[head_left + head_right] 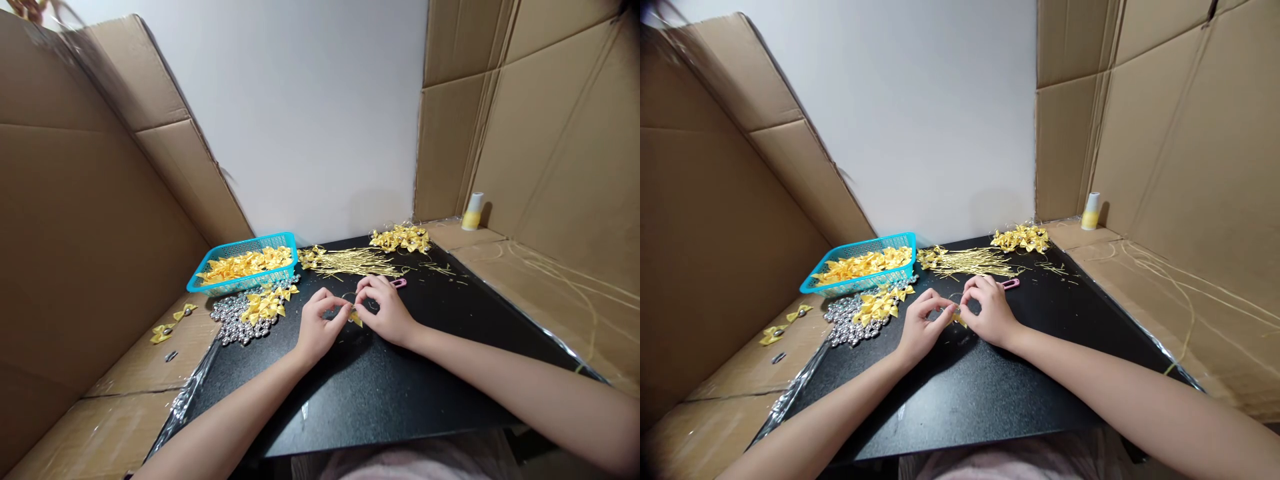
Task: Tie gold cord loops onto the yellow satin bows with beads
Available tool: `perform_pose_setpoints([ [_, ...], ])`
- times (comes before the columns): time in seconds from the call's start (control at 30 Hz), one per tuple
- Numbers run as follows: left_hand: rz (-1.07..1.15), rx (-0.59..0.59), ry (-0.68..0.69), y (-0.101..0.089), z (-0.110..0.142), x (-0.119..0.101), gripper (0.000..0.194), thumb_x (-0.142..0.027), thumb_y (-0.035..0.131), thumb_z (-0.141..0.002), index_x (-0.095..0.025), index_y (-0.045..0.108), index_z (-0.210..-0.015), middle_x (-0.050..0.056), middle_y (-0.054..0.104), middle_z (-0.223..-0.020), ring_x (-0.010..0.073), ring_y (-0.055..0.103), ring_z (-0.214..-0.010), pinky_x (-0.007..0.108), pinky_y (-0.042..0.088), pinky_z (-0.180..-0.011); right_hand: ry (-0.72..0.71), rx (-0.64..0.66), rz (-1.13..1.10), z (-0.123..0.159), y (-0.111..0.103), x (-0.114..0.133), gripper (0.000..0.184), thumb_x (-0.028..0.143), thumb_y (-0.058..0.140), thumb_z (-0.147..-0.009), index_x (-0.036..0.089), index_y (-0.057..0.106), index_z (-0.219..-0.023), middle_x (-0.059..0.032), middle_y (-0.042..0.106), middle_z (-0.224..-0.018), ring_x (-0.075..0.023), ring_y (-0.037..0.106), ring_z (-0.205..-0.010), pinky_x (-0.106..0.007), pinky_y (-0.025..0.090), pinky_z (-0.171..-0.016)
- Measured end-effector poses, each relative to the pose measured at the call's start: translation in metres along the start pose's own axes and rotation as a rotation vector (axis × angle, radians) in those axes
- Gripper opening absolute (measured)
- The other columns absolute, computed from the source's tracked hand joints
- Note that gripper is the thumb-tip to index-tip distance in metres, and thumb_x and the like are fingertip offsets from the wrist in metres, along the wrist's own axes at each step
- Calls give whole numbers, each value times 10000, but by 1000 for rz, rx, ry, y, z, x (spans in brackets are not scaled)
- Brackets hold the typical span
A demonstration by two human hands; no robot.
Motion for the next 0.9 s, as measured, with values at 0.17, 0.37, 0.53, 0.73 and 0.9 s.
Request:
perform_pose_setpoints([
  [0.17, 5, 37, -27, 3, 0, 3, 142, -244, 621, -804, -187, 707, -707, -4, 523, -664, 138, 508, -644, 253, 401, -614, 9, 16, 9, 0, 2, -2, 110, 115, 614, -749, 193, 596, -674, -36, 602, -903, -207, 524, -913, -366, 391, -824],
  [0.37, 27, 83, -85, 7, 0, 11, 156, -252, 619, -809, -178, 711, -707, -11, 510, -654, 128, 497, -626, 244, 385, -604, 19, 60, 19, -1, 4, -6, 119, 110, 628, -757, 182, 601, -666, -29, 594, -906, -196, 515, -914, -356, 383, -820],
  [0.53, 34, 133, -90, 11, 0, 13, 153, -247, 631, -797, -171, 711, -691, -7, 529, -652, 128, 510, -632, 245, 382, -606, 14, 109, 42, -1, 4, -9, 125, 123, 640, -765, 182, 605, -661, -26, 596, -900, -200, 507, -927, -374, 368, -832],
  [0.73, 13, 151, -121, 15, 0, 14, 147, -244, 647, -773, -175, 716, -663, -10, 534, -621, 127, 507, -615, 245, 373, -589, 15, 176, 105, -1, 7, -12, 116, 142, 647, -764, 190, 621, -662, -26, 607, -918, -211, 510, -951, -407, 350, -856],
  [0.9, 8, 116, -157, 15, 0, 18, 141, -227, 651, -749, -174, 711, -632, -18, 514, -587, 118, 481, -582, 240, 354, -561, 24, 191, 132, -2, 6, -13, 115, 139, 642, -758, 189, 624, -656, -33, 610, -920, -215, 510, -951, -405, 355, -849],
])
Point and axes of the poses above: each hand's wrist, its own z-axis away from the middle knuckle, its own y-axis out of the palm, x = y × z, the point moved 6 cm from there along -z, towards the middle knuckle
